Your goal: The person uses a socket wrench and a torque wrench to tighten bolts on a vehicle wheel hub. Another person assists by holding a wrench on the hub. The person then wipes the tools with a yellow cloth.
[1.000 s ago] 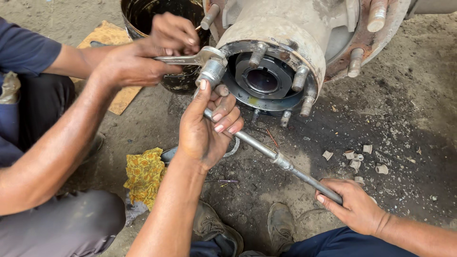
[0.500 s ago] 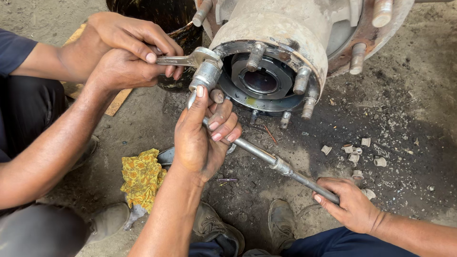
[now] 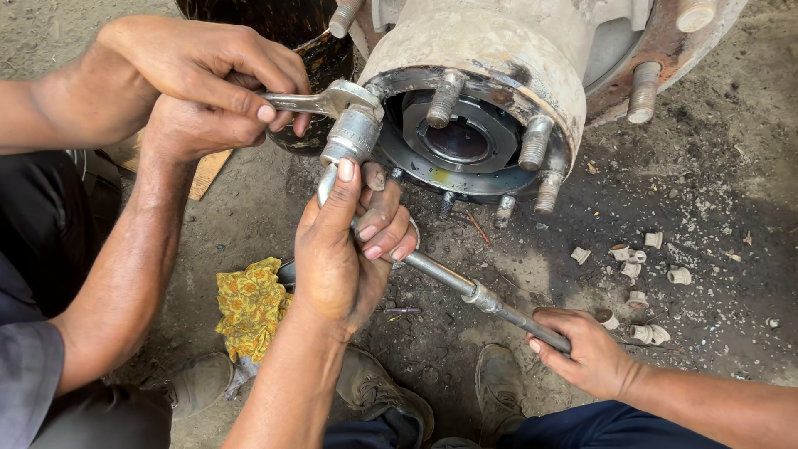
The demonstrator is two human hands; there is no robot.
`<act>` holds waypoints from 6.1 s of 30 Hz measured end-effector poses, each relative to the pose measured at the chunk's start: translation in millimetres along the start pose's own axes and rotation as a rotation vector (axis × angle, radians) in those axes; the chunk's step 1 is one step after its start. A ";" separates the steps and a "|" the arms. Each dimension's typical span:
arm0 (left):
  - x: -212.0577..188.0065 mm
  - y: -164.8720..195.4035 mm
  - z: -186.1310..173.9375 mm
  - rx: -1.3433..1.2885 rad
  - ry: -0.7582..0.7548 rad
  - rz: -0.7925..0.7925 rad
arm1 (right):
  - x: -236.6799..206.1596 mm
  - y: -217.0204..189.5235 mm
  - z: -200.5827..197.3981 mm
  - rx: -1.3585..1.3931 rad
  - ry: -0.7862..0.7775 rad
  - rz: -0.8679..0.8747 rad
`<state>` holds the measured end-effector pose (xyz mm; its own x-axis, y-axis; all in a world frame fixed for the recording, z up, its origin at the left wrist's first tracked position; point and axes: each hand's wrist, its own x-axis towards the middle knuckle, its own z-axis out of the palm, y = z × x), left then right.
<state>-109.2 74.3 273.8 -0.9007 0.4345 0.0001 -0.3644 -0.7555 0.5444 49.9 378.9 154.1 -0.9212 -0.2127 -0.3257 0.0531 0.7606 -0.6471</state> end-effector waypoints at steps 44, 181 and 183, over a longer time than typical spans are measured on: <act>6.6 -2.9 -9.6 0.297 0.191 0.025 | 88.8 31.8 99.7 0.041 0.453 -0.468; 19.5 5.8 20.5 0.128 0.099 0.087 | 4.0 2.1 -30.0 -0.114 -0.387 0.413; 31.1 16.2 23.6 0.077 0.052 0.122 | -7.0 -2.3 -43.2 -0.114 -0.376 0.446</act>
<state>-137.6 87.1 302.4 -0.9489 0.3143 0.0276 -0.2343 -0.7606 0.6055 39.5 405.1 187.7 -0.6183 -0.0443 -0.7847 0.3433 0.8829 -0.3203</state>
